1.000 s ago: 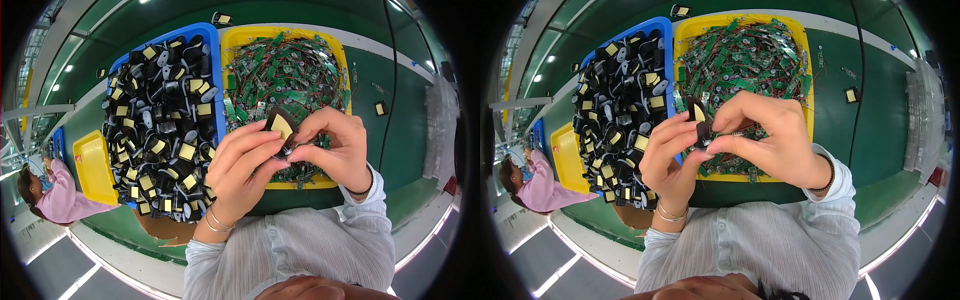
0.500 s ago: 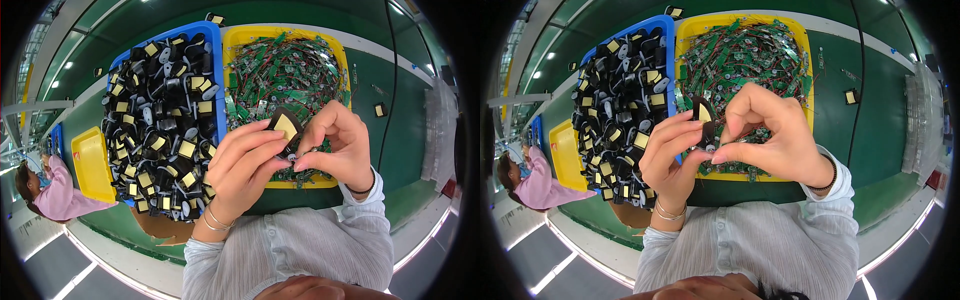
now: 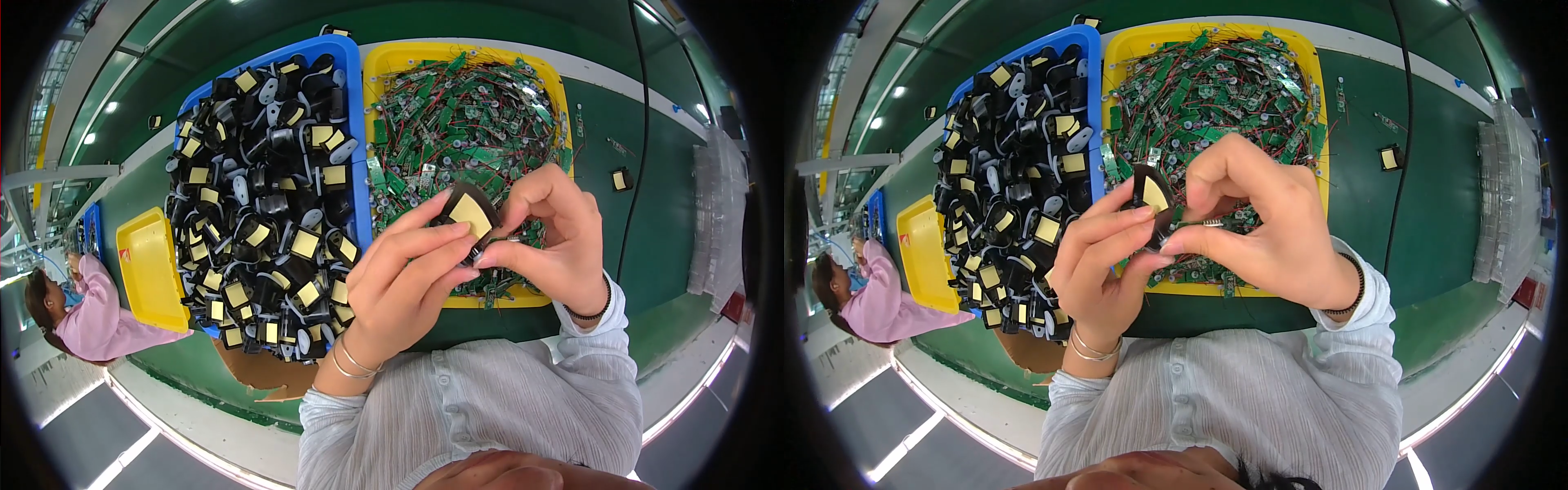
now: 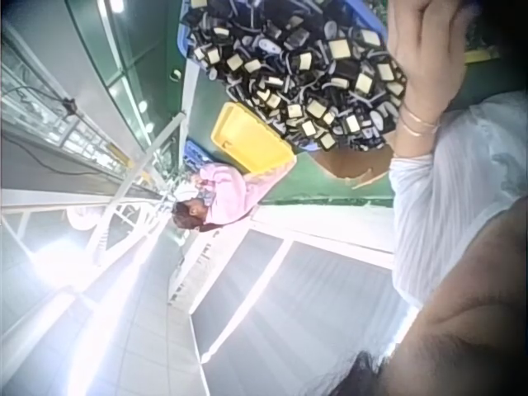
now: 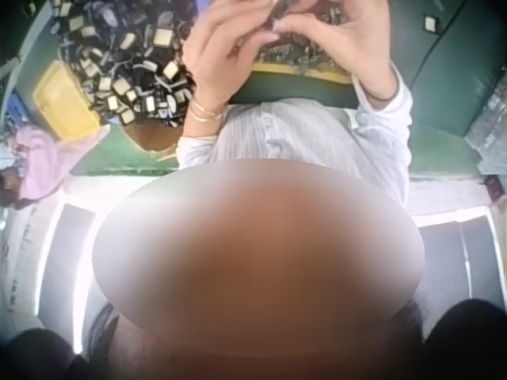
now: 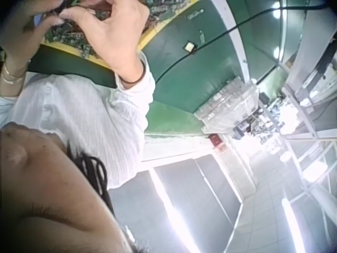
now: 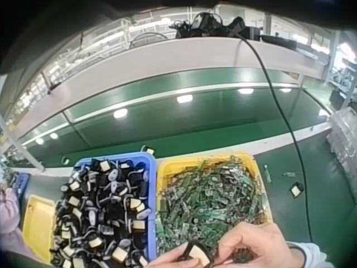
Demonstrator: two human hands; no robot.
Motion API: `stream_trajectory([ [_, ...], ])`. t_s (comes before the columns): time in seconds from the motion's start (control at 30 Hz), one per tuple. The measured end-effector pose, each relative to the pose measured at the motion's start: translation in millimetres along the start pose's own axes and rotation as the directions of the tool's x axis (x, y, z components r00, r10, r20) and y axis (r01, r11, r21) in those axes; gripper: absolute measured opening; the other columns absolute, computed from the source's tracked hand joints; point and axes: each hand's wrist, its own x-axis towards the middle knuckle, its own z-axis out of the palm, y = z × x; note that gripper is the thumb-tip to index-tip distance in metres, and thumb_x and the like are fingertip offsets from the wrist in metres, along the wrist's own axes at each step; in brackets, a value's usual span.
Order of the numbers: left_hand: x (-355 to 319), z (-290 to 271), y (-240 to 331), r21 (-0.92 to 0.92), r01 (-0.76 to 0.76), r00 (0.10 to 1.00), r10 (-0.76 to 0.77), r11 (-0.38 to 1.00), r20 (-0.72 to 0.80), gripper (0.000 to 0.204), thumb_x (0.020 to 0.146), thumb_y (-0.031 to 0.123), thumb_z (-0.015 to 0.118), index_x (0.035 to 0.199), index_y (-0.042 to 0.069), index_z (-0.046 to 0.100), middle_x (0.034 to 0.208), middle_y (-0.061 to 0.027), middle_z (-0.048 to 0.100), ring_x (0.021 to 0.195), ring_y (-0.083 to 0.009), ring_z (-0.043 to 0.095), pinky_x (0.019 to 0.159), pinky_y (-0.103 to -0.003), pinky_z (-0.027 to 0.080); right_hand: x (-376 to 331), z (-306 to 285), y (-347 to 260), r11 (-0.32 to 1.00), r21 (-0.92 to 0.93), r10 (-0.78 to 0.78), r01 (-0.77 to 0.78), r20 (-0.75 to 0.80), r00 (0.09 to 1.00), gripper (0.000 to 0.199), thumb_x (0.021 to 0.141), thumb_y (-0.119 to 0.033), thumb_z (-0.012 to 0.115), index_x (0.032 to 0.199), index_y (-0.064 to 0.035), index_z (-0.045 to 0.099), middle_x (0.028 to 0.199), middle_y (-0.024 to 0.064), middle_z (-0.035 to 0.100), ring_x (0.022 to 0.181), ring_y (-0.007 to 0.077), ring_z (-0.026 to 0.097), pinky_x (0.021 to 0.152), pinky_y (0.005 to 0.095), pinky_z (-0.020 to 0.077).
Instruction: The person assembles electronic components by hand, placing circuit boards into plastic housings and securing them with tape.
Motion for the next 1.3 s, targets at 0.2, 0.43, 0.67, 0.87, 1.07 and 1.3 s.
stream_trajectory([
  [0.2,-4.4,1.2,0.1,0.051,-0.09,0.996,0.09,0.995,0.013,0.023,0.062,-0.002,0.069,0.084,-0.001,0.064,0.088,-0.0099,0.061,0.089,-0.0327,0.06,0.073,-0.033,0.052,2.1,-0.3,-3.8,0.973,0.188,0.129,-0.134,0.035,0.991,0.036,0.065,-0.005,0.072,0.095,-0.0009,0.054,0.074,0.0064,0.059,0.065,0.011,0.059,0.06,0.0235,0.0483],
  [0.43,-7.8,-0.2,1.3,0.148,-0.19,0.982,0.186,0.971,0.037,0.02,0.064,-0.003,0.066,0.083,-0.004,0.064,0.086,-0.0124,0.061,0.086,-0.0324,0.061,0.065,-0.029,0.054,3.5,-4.1,-10.0,0.997,-0.063,0.063,-0.051,0.202,0.977,0.048,0.063,-0.005,0.069,0.109,-0.0035,0.055,0.08,0.01,0.061,0.064,0.0192,0.059,0.06,0.0265,0.048],
  [0.67,-10.3,-1.4,2.6,0.199,-0.256,0.966,0.241,0.946,0.098,0.021,0.065,0.002,0.065,0.085,-0.003,0.064,0.083,-0.0114,0.061,0.083,-0.0315,0.062,0.051,-0.022,0.05,7.1,-14.1,-14.2,0.996,-0.089,0.008,0.023,0.335,0.942,0.028,0.065,-0.005,0.066,0.092,-0.0003,0.062,0.075,0.0123,0.062,0.064,0.0235,0.06,0.059,0.0283,0.0479],
  [0.87,-9.2,-0.7,7.4,0.229,-0.227,0.974,0.217,0.946,0.07,0.02,0.066,0.003,0.066,0.085,-0.002,0.064,0.083,-0.0111,0.061,0.085,-0.0314,0.062,0.053,-0.024,0.05,7.5,-7.4,-5.9,1.0,0.012,-0.014,0.011,0.288,0.957,0.029,0.065,-0.005,0.066,0.094,-0.0006,0.062,0.077,0.0103,0.062,0.066,0.0198,0.061,0.06,0.0273,0.0481],
  [1.07,-2.1,-1.3,0.5,-0.279,0.198,0.98,-0.194,0.94,0.042,0.023,0.07,-0.001,0.065,0.092,-0.003,0.057,0.095,-0.0152,0.057,0.087,-0.025,0.059,0.073,-0.028,0.05,6.4,-2.5,0.7,0.991,0.13,0.004,-0.036,0.238,0.971,0.046,0.067,-0.003,0.065,0.112,-0.0031,0.054,0.084,0.0085,0.063,0.068,0.0163,0.061,0.062,0.0256,0.0485],
  [1.3,-10.3,-0.4,0.3,-0.408,0.319,0.948,-0.297,0.855,0.118,0.016,0.083,0.005,0.045,0.097,-0.004,0.047,0.104,-0.0173,0.046,0.083,-0.02,0.052,0.068,-0.027,0.044,-0.1,12.8,-9.0,0.992,-0.117,-0.041,0.055,0.121,0.992,0.04,0.067,0.002,0.065,0.106,0.0028,0.055,0.092,0.0125,0.061,0.075,0.0162,0.062,0.064,0.0248,0.05],
])
